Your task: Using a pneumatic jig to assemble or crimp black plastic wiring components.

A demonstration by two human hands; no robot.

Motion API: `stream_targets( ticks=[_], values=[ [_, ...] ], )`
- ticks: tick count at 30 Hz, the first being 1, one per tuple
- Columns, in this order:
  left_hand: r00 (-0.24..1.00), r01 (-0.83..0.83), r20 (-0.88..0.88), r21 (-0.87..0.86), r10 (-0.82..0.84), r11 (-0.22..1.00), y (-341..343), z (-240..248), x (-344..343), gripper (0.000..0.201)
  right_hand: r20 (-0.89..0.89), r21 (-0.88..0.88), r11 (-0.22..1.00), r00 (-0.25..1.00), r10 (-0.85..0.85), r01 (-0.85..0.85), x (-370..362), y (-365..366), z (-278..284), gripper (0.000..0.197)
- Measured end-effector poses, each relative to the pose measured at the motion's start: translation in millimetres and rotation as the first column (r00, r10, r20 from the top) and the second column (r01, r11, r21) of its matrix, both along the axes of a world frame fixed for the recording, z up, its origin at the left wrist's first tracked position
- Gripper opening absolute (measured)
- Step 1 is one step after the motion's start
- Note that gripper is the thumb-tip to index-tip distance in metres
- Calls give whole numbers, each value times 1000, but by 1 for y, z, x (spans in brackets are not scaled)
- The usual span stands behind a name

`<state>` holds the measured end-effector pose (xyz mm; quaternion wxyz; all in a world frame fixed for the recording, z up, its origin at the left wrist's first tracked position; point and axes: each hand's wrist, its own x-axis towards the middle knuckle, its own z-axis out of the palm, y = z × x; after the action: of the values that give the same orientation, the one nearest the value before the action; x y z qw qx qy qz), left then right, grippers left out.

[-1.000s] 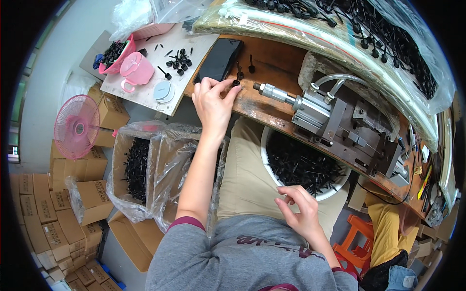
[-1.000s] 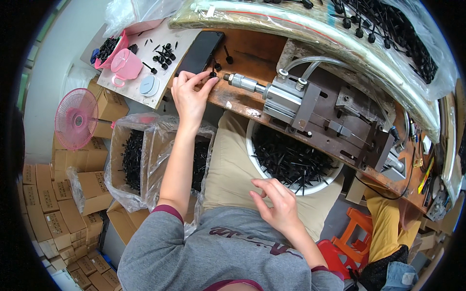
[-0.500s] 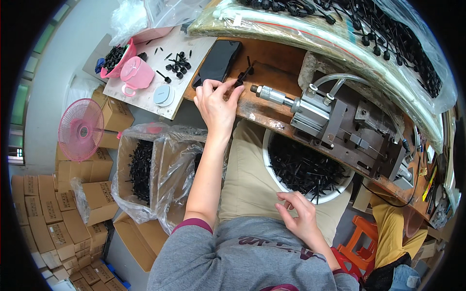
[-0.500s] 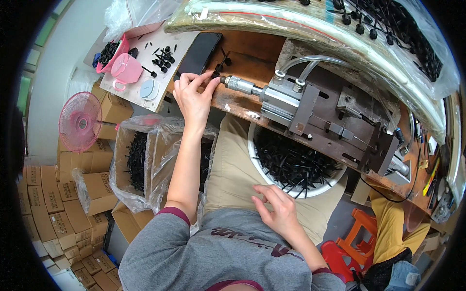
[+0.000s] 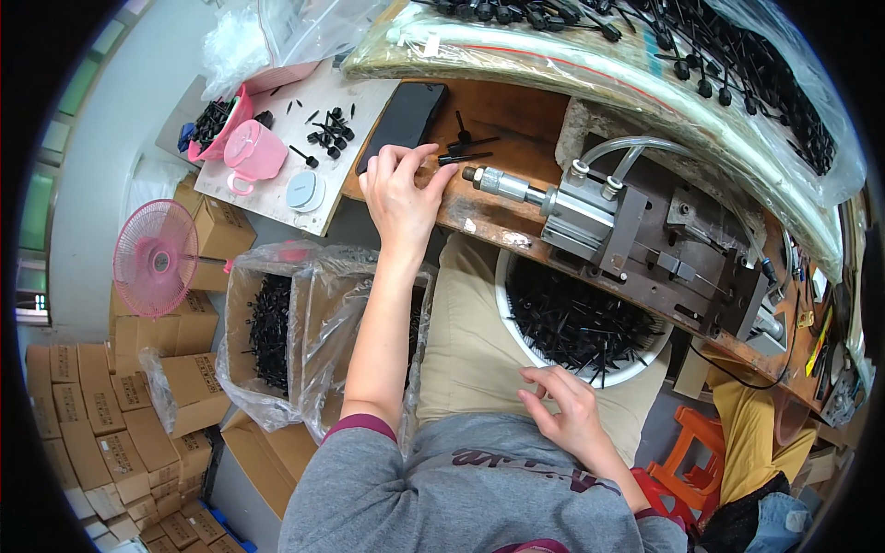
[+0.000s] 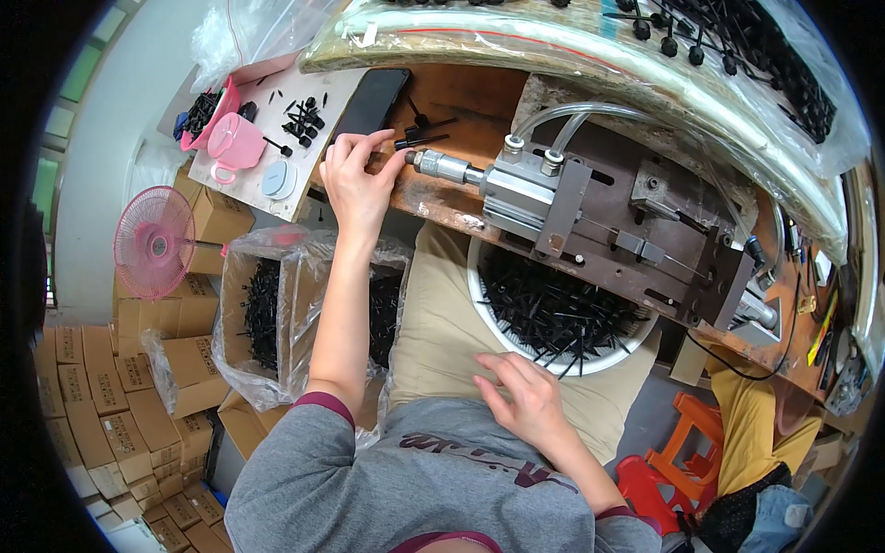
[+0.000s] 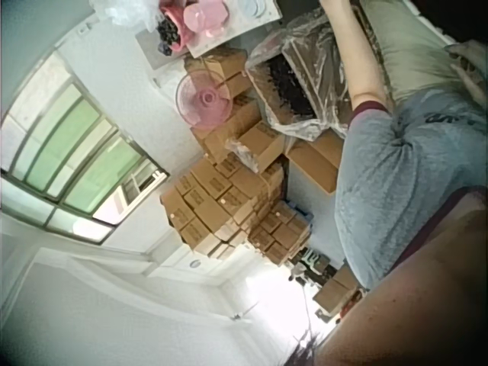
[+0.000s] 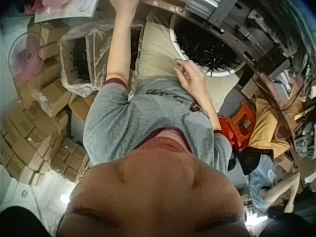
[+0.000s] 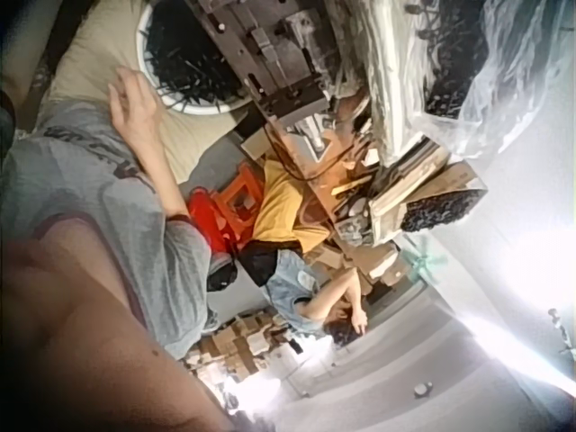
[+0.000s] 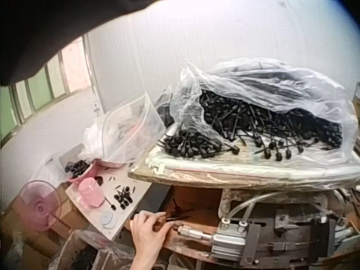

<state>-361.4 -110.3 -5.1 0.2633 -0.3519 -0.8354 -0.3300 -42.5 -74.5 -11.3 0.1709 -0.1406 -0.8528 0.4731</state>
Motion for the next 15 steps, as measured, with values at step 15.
stream_targets(
  ticks=[15],
  values=[
    [961, 271, 134, -299, -241, 915, 22, 31, -33, 35, -5, 25, 1000, 1000, -1, 1, 6, 1, 0, 22]
  ],
)
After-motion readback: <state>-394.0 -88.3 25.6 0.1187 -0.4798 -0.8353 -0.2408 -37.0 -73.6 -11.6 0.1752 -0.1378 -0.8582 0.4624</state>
